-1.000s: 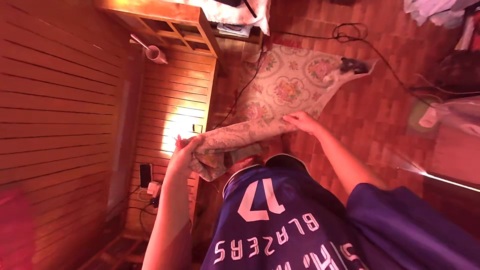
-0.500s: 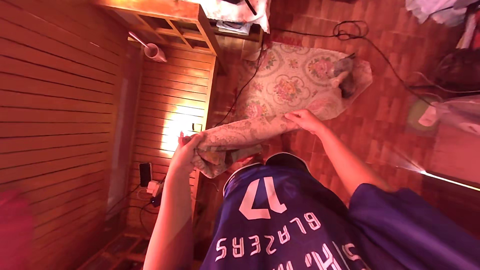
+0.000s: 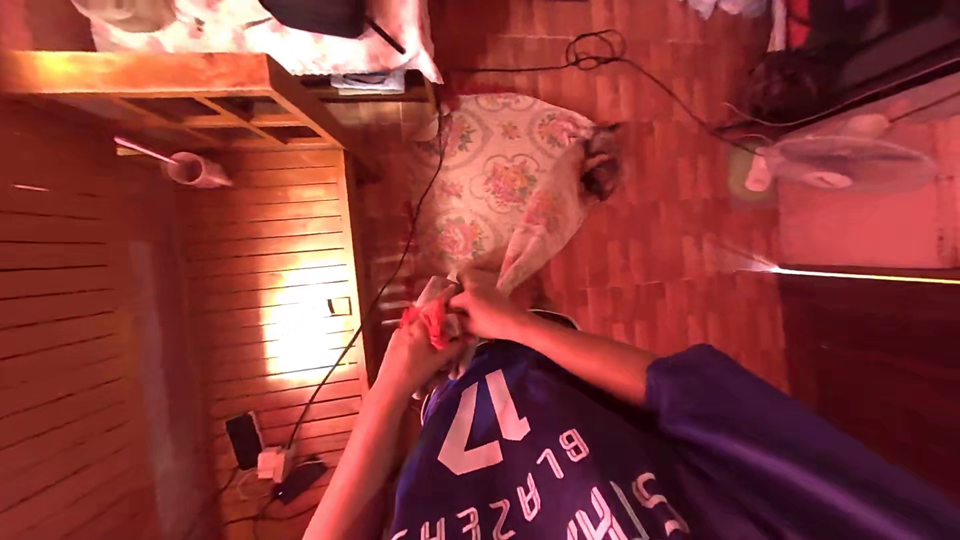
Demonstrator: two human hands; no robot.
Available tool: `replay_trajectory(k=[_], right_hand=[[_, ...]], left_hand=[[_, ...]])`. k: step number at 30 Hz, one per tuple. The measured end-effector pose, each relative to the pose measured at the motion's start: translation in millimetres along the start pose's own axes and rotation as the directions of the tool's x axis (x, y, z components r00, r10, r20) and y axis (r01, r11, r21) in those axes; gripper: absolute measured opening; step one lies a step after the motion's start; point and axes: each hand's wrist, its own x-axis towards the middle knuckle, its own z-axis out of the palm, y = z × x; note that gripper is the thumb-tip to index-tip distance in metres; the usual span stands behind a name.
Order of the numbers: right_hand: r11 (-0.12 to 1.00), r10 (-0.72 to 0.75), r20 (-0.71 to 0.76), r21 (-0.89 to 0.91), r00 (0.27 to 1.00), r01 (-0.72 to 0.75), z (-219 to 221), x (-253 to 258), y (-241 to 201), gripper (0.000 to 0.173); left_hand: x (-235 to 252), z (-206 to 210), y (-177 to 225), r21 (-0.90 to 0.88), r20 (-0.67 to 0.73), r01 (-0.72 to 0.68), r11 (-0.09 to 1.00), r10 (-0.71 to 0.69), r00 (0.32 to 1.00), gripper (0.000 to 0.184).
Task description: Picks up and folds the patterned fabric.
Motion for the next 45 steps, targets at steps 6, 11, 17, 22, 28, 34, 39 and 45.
replay_trajectory(k=[6,11,17,22,28,34,39,45], right_hand=[[0.966,-0.170,-0.217,0.158,0.961,0.206,-3,-21,17,0.028],[0.896,-0.386,-0.470,0.013,0.794,0.443,0,-17,89,0.027],[0.996,-0.016,-0.761,0.042,0.649,0.074,0,5,158,0.044],[0.994,-0.008,-0.761,0.066,0.648,0.090,-23,8,223,0.025],[0.991,0.063,-0.332,0.131,0.941,-0.020,-113,-6,184,0.031],[0.984,0.101,-0.217,0.165,0.971,-0.065,-143,-27,154,0.032],[0.925,0.190,-0.209,0.366,0.959,-0.104,-123,-35,139,0.034],[0.914,0.208,-0.185,0.387,0.960,-0.124,-128,-18,142,0.036]], left_hand=[[-1,6,8,0.004,-0.187,-0.036,0.999,0.036,0.982,0.047],[3,12,30,-0.080,-0.293,-0.018,0.997,-0.006,0.956,0.042],[-9,8,39,-0.259,-0.332,-0.062,0.964,-0.029,0.943,0.037],[-14,-7,36,-0.445,-0.441,-0.105,0.889,-0.116,0.890,0.027],[-11,-29,20,-0.486,-0.449,0.007,0.874,-0.256,0.856,0.010],[-1,-35,20,-0.419,-0.459,0.179,0.890,-0.377,0.804,0.029],[-3,-29,9,-0.461,-0.453,0.290,0.839,-0.503,0.736,0.041],[-10,-8,8,-0.534,-0.479,0.261,0.804,-0.542,0.691,0.035]])
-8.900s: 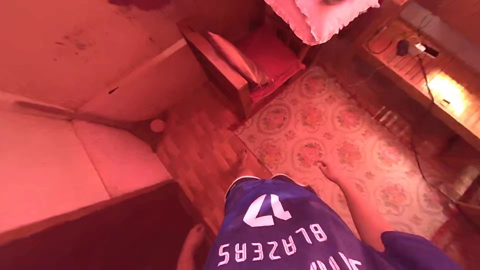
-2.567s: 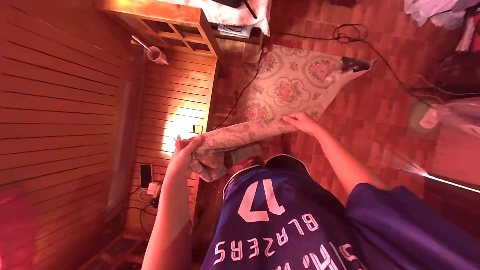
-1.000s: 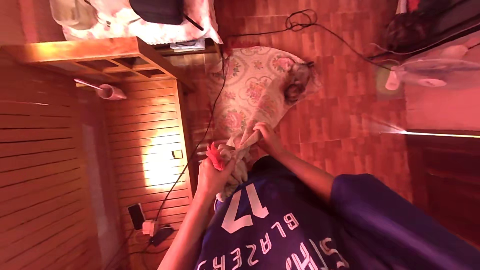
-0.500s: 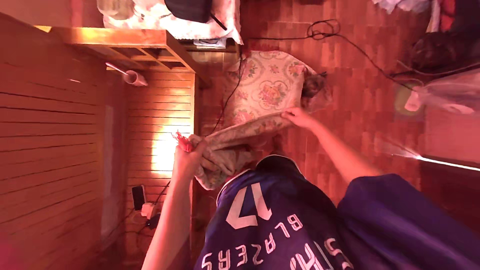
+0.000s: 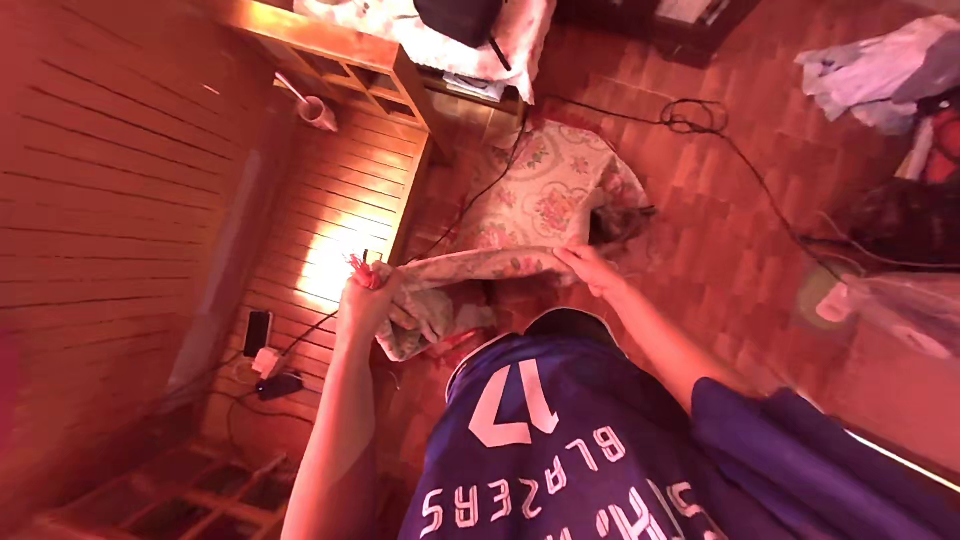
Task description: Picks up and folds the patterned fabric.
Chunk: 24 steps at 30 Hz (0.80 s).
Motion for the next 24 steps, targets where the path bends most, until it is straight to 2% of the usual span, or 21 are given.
replay_trajectory(k=[4,6,8,12,14,17,20,24], right_hand=[[0.999,0.049,0.056,-0.013,0.997,-0.049,2,9,-6,0.037],[0.998,0.051,0.120,-0.053,0.991,-0.045,8,4,-17,0.036],[0.989,-0.026,0.194,-0.137,0.981,0.054,20,-2,-26,0.035],[0.910,-0.145,0.389,-0.309,0.910,0.277,29,-19,-55,0.035],[0.866,-0.153,0.489,-0.352,0.859,0.355,24,-35,-73,0.032],[0.817,-0.178,0.568,-0.370,0.804,0.442,8,-63,-94,0.032],[0.827,-0.262,0.552,-0.294,0.792,0.479,-7,-78,-98,0.033],[0.892,-0.386,0.333,-0.102,0.860,0.440,-22,-90,-72,0.029]], left_hand=[[-5,15,-12,-0.023,-0.079,0.037,0.999,-0.039,0.996,0.034],[-15,22,-9,0.034,-0.127,0.051,0.998,-0.047,0.991,0.035],[-34,33,-2,0.052,-0.119,-0.072,0.996,0.077,0.990,0.036],[-80,81,18,-0.058,0.037,-0.386,0.921,0.388,0.921,0.045],[-98,98,38,-0.050,0.151,-0.427,0.903,0.430,0.890,0.047],[-108,107,66,0.006,0.272,-0.422,0.906,0.405,0.873,0.052],[-111,106,73,-0.004,0.215,-0.458,0.889,0.448,0.868,0.045],[-122,116,89,0.020,0.119,-0.477,0.879,0.472,0.874,0.034]])
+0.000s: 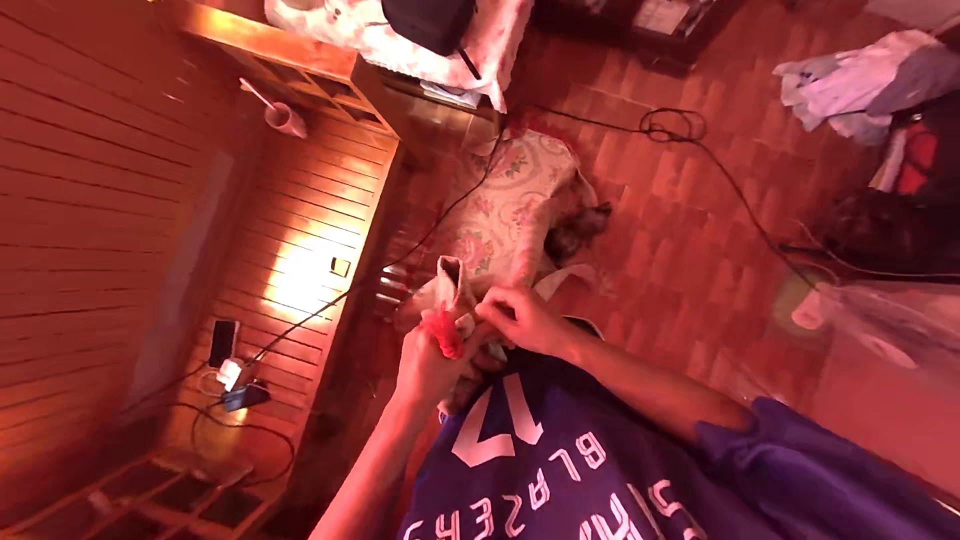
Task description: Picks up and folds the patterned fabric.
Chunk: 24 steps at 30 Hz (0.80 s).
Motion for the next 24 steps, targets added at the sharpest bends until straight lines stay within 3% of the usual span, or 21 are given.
replay_trajectory(k=[2,5,8,11,14,16,18,21,24], right_hand=[[0.996,-0.021,-0.086,0.084,0.996,0.028,-5,-15,8,0.026],[0.955,-0.231,-0.162,0.152,0.959,0.256,-14,-33,29,0.029],[0.921,-0.388,-0.249,-0.070,0.887,0.383,-21,-40,78,0.042],[0.938,-0.312,-0.349,-0.259,0.884,0.229,-25,-38,143,0.026],[0.975,-0.071,-0.383,-0.222,0.921,-0.017,-34,-32,184,0.028],[0.987,0.064,-0.315,-0.121,0.947,-0.107,-38,-21,163,0.033],[0.988,0.154,-0.281,0.045,0.947,-0.147,-36,-8,126,0.034],[0.958,0.215,-0.388,0.261,0.896,-0.116,-66,9,82,0.042],[0.927,0.326,-0.390,0.309,0.861,-0.211,-117,14,37,0.048]], left_hand=[[-2,9,14,-0.043,-0.021,0.012,0.999,-0.012,1.000,0.029],[-7,10,38,-0.238,-0.090,-0.076,0.968,0.056,0.994,0.026],[-9,-10,65,-0.403,-0.124,-0.101,0.909,0.055,0.991,0.012],[-13,-38,81,-0.456,-0.199,-0.189,0.870,0.108,0.974,0.007],[-17,-77,79,-0.470,-0.311,-0.367,0.803,0.238,0.920,0.003],[-23,-109,74,-0.452,-0.380,-0.461,0.764,0.303,0.874,0.004],[-33,-148,59,-0.349,-0.378,-0.472,0.809,0.339,0.861,0.006],[-34,-185,29,-0.316,-0.511,-0.382,0.868,0.184,0.840,0.005],[-22,-198,0,-0.361,-0.534,-0.188,0.913,-0.037,0.845,0.005]])
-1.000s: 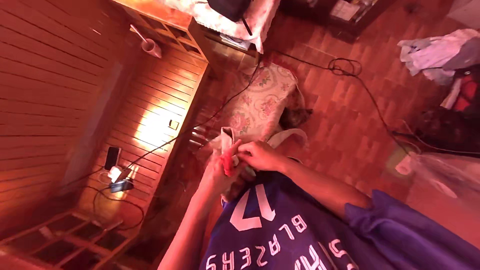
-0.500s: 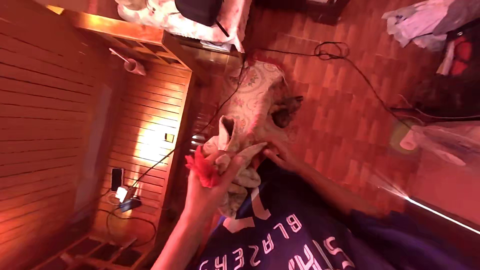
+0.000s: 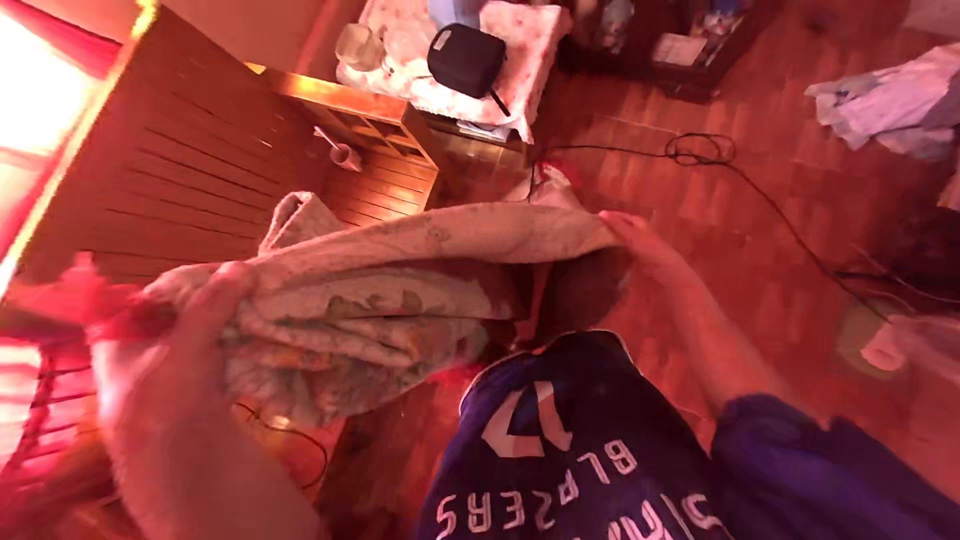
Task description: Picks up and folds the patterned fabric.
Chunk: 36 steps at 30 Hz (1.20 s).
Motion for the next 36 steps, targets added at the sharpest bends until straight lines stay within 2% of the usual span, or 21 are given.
replay_trajectory(k=[2,6,15,19,21,22,24,26,28,29,30,31,32,33,36], right_hand=[[0.996,0.086,0.024,-0.012,0.996,-0.086,-7,3,-28,0.045],[0.993,0.089,0.111,-0.086,0.990,-0.079,10,7,-57,0.036],[0.983,0.012,0.112,-0.183,0.994,0.009,53,19,-77,0.031],[0.995,0.006,0.083,-0.097,0.997,0.002,72,19,-81,0.025],[0.996,0.004,0.066,-0.084,0.998,0.001,92,16,-89,0.023],[0.992,-0.036,0.084,-0.120,0.996,0.046,104,17,-91,0.023],[0.943,-0.152,0.232,-0.258,0.961,0.212,141,21,-95,0.024],[0.850,-0.228,0.437,-0.346,0.870,0.397,192,28,-101,0.023],[0.797,-0.227,0.593,-0.343,0.773,0.497,238,34,-103,0.021],[0.787,-0.206,0.649,-0.335,0.733,0.518,254,35,-104,0.020],[0.782,-0.176,0.693,-0.333,0.700,0.527,264,33,-107,0.018],[0.785,-0.132,0.719,-0.345,0.682,0.515,267,31,-110,0.016],[0.802,-0.128,0.720,-0.329,0.682,0.498,266,29,-109,0.015],[0.835,-0.149,0.699,-0.290,0.700,0.468,260,28,-106,0.017],[0.929,-0.215,0.597,-0.119,0.773,0.350,240,19,-77,0.030]], left_hand=[[14,-4,-18,0.084,-0.008,0.114,0.990,-0.114,0.994,0.004],[29,-18,-62,0.071,-0.053,0.266,0.961,-0.263,0.963,0.006],[34,-49,-136,0.002,-0.064,0.415,0.910,-0.414,0.908,0.011],[39,-59,-153,-0.001,-0.052,0.460,0.888,-0.459,0.887,0.010],[43,-62,-159,0.026,-0.057,0.432,0.901,-0.431,0.901,0.014],[43,-61,-161,0.020,-0.042,0.375,0.927,-0.374,0.927,0.020],[42,-44,-162,-0.026,0.019,0.185,0.982,-0.185,0.983,0.025],[38,-12,-164,-0.035,0.132,0.051,0.998,-0.046,0.990,0.027],[38,19,-153,0.105,0.333,0.071,0.992,-0.102,0.937,0.044],[41,31,-147,0.226,0.448,0.079,0.971,-0.175,0.877,0.058],[46,41,-136,0.350,0.532,0.087,0.933,-0.274,0.801,0.062],[51,49,-125,0.457,0.561,0.100,0.884,-0.374,0.739,0.050],[55,53,-121,0.520,0.549,0.108,0.847,-0.428,0.718,0.035],[58,53,-123,0.534,0.524,0.115,0.838,-0.435,0.732,0.027],[58,52,-138,0.405,0.465,0.099,0.909,-0.298,0.834,0.031]])
